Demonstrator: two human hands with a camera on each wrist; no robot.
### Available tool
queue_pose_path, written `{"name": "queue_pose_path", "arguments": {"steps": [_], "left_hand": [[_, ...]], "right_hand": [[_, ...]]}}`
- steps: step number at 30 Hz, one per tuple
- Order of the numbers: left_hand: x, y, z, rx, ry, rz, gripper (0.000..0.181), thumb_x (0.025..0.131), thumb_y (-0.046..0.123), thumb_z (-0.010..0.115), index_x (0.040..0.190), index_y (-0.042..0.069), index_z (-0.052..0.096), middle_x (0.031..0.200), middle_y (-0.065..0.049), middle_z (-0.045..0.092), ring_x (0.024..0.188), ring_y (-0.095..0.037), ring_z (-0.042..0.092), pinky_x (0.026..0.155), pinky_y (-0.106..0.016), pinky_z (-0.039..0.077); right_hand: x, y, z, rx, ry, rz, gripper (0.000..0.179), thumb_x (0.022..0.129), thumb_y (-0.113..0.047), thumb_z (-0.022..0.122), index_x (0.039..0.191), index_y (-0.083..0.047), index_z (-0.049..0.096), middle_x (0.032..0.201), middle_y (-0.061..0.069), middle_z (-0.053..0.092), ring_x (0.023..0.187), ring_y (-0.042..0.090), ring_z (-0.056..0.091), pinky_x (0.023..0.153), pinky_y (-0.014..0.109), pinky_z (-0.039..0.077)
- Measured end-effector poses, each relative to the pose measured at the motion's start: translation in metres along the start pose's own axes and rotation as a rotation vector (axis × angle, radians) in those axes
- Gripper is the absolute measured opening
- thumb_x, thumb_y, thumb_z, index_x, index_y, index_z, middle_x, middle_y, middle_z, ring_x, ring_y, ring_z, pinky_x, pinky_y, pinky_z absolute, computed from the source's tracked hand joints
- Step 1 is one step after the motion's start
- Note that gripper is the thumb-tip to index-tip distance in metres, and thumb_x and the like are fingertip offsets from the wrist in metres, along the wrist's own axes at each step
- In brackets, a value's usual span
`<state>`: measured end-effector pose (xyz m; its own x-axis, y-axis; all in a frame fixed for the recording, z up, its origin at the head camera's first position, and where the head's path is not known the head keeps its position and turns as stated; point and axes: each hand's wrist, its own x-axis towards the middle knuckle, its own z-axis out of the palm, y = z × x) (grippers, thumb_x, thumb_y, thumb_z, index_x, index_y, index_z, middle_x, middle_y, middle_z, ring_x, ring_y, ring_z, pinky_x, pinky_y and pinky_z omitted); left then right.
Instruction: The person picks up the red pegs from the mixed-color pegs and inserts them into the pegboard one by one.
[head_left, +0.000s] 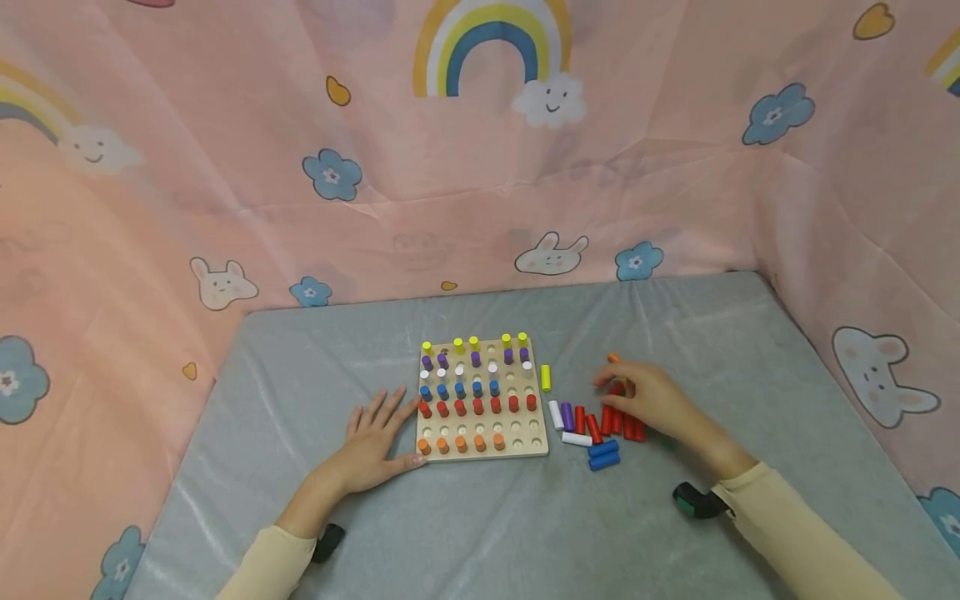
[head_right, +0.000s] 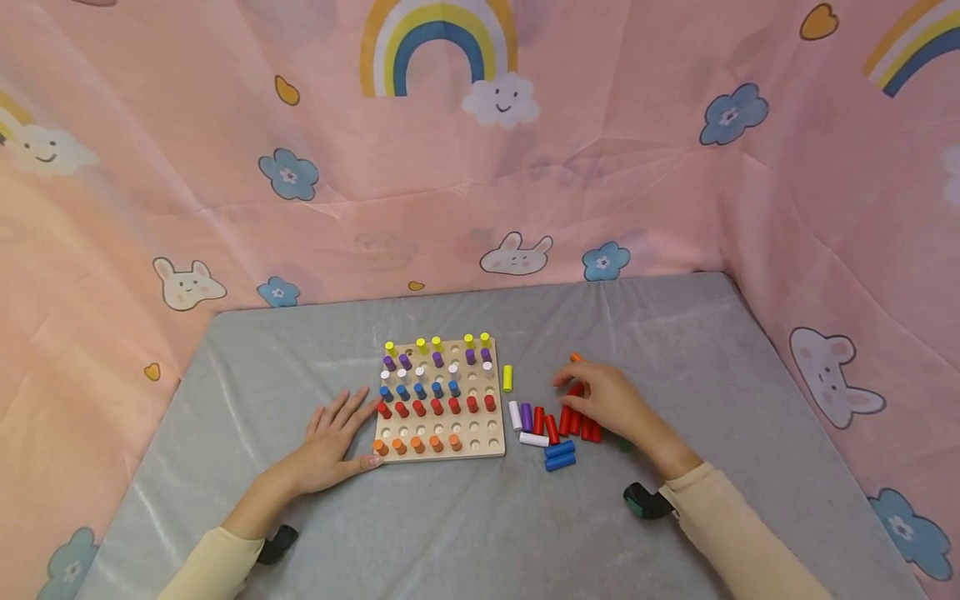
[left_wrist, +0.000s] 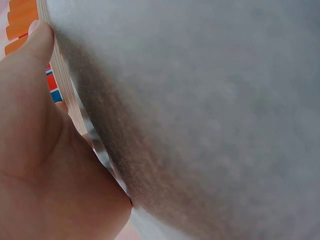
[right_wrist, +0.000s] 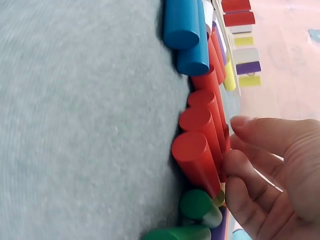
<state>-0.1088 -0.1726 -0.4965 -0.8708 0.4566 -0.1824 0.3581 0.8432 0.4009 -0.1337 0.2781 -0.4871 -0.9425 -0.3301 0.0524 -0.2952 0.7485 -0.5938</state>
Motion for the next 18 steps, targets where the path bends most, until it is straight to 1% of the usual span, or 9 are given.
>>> {"name": "queue_pose_path", "arguments": {"steps": [2, 4, 7, 9, 11, 13, 16, 18], "left_hand": [[0.000, 0.000, 0.000, 0.002, -0.002, 0.001, 0.091, 0.089, 0.057, 0.065, 0.160, 0.024, 0.020, 0.169, -0.010, 0.010, 0.155, -0.041, 0.006, 0.116, -0.071, 0.007], [0.000, 0.000, 0.000, 0.002, -0.002, 0.002, 0.091, 0.089, 0.058, 0.065, 0.160, 0.024, 0.020, 0.169, -0.009, 0.010, 0.155, -0.041, 0.006, 0.116, -0.071, 0.007], [-0.001, -0.001, 0.001, 0.003, 0.006, 0.005, 0.090, 0.088, 0.059, 0.064, 0.160, 0.024, 0.020, 0.169, -0.010, 0.011, 0.155, -0.041, 0.006, 0.116, -0.072, 0.007], [0.000, -0.003, 0.003, -0.009, 0.020, 0.014, 0.090, 0.088, 0.060, 0.063, 0.159, 0.025, 0.021, 0.168, -0.010, 0.012, 0.154, -0.042, 0.007, 0.115, -0.072, 0.007], [0.000, -0.006, 0.006, -0.021, 0.035, 0.028, 0.090, 0.088, 0.062, 0.062, 0.159, 0.025, 0.021, 0.168, -0.011, 0.013, 0.153, -0.043, 0.007, 0.115, -0.072, 0.006], [0.000, -0.008, 0.008, -0.037, 0.053, 0.043, 0.090, 0.087, 0.065, 0.060, 0.159, 0.027, 0.022, 0.167, -0.012, 0.014, 0.153, -0.044, 0.008, 0.114, -0.073, 0.005], [0.000, -0.009, 0.010, -0.050, 0.067, 0.054, 0.090, 0.087, 0.069, 0.057, 0.159, 0.029, 0.021, 0.167, -0.011, 0.014, 0.153, -0.043, 0.007, 0.114, -0.073, 0.004], [0.000, -0.010, 0.010, -0.051, 0.065, 0.048, 0.091, 0.086, 0.070, 0.056, 0.159, 0.031, 0.020, 0.168, -0.009, 0.013, 0.153, -0.042, 0.006, 0.114, -0.072, 0.004]], "right_hand": [[-0.001, 0.001, -0.002, -0.012, -0.008, 0.009, 0.021, 0.084, -0.012, 0.078, 0.104, -0.014, 0.072, 0.085, -0.001, 0.067, 0.060, 0.007, 0.045, 0.055, 0.022, 0.040], [-0.001, 0.002, -0.003, -0.016, -0.017, 0.015, 0.021, 0.084, -0.011, 0.078, 0.104, -0.013, 0.073, 0.084, -0.001, 0.067, 0.058, 0.006, 0.043, 0.054, 0.022, 0.039], [-0.002, 0.001, -0.006, -0.011, -0.030, 0.017, 0.022, 0.083, -0.009, 0.078, 0.104, -0.011, 0.073, 0.090, 0.002, 0.069, 0.057, 0.006, 0.043, 0.054, 0.022, 0.039], [-0.002, 0.001, -0.007, -0.004, -0.037, 0.022, 0.023, 0.083, -0.008, 0.077, 0.105, -0.011, 0.073, 0.094, 0.004, 0.071, 0.058, 0.008, 0.045, 0.054, 0.023, 0.040], [-0.003, 0.001, -0.008, -0.012, -0.039, 0.020, 0.022, 0.083, -0.008, 0.077, 0.104, -0.011, 0.073, 0.098, 0.004, 0.072, 0.067, 0.012, 0.054, 0.062, 0.026, 0.046], [-0.003, 0.002, -0.008, -0.018, -0.041, 0.023, 0.022, 0.083, -0.008, 0.077, 0.104, -0.012, 0.073, 0.099, 0.004, 0.073, 0.079, 0.019, 0.061, 0.072, 0.033, 0.051], [-0.004, 0.004, -0.009, -0.032, -0.047, 0.019, 0.021, 0.083, -0.007, 0.076, 0.103, -0.012, 0.073, 0.102, 0.004, 0.073, 0.098, 0.025, 0.063, 0.086, 0.045, 0.052], [-0.004, 0.004, -0.010, -0.032, -0.054, 0.025, 0.021, 0.083, -0.006, 0.075, 0.103, -0.013, 0.073, 0.102, 0.004, 0.073, 0.098, 0.027, 0.063, 0.087, 0.047, 0.052]]}}
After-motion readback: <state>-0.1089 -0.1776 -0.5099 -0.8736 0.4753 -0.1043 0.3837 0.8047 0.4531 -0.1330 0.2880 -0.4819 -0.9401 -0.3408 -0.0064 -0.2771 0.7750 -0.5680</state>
